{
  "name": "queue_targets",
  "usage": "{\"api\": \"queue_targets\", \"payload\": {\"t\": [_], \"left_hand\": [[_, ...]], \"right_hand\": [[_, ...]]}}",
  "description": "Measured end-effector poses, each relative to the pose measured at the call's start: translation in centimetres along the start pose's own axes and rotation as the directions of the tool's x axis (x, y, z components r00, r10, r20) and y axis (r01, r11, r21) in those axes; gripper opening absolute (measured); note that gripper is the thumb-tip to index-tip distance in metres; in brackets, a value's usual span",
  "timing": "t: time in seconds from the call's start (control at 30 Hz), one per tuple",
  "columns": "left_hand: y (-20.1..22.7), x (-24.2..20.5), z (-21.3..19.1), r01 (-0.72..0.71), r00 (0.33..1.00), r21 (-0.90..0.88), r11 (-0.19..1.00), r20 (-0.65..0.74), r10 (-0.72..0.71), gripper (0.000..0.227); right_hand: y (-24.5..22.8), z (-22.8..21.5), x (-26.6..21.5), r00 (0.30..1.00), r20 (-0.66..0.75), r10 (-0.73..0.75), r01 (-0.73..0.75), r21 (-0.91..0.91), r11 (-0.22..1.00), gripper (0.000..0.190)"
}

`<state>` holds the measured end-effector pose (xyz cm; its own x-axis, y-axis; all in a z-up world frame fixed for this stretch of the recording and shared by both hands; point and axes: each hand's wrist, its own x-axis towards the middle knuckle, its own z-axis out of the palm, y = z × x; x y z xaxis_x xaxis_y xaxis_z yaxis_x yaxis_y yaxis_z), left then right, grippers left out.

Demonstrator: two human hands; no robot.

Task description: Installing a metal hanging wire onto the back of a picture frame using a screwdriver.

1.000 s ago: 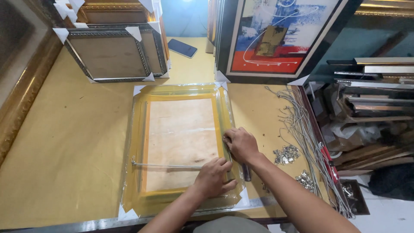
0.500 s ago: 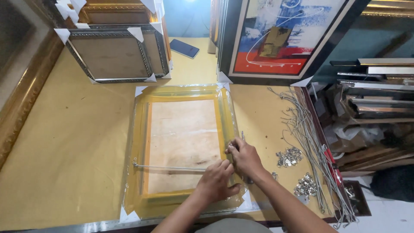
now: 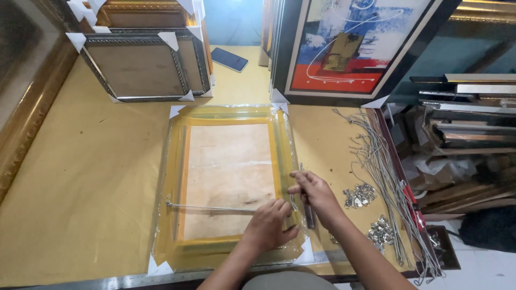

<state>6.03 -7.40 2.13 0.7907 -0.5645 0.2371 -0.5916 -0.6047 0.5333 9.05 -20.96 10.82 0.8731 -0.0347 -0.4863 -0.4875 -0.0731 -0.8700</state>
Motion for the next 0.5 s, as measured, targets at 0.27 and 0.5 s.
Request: {"api": "queue_targets", "payload": {"t": [0.27, 0.5], "left_hand": [[-0.1, 0.0, 0.0, 0.024, 0.995, -0.091, 0.996, -0.097, -0.033, 0.022], [-0.5, -0.2, 0.4, 0.091, 0.980, -0.231, 0.969, -0.152, -0.129, 0.010]], "right_hand": [[2.2, -1.4, 1.4, 0.973, -0.010, -0.229, 0.179, -0.594, 0.785, 0.029], [4.2, -1.3, 4.0, 0.921, 0.193, -0.338, 0.380, -0.636, 0.672, 0.017]]}}
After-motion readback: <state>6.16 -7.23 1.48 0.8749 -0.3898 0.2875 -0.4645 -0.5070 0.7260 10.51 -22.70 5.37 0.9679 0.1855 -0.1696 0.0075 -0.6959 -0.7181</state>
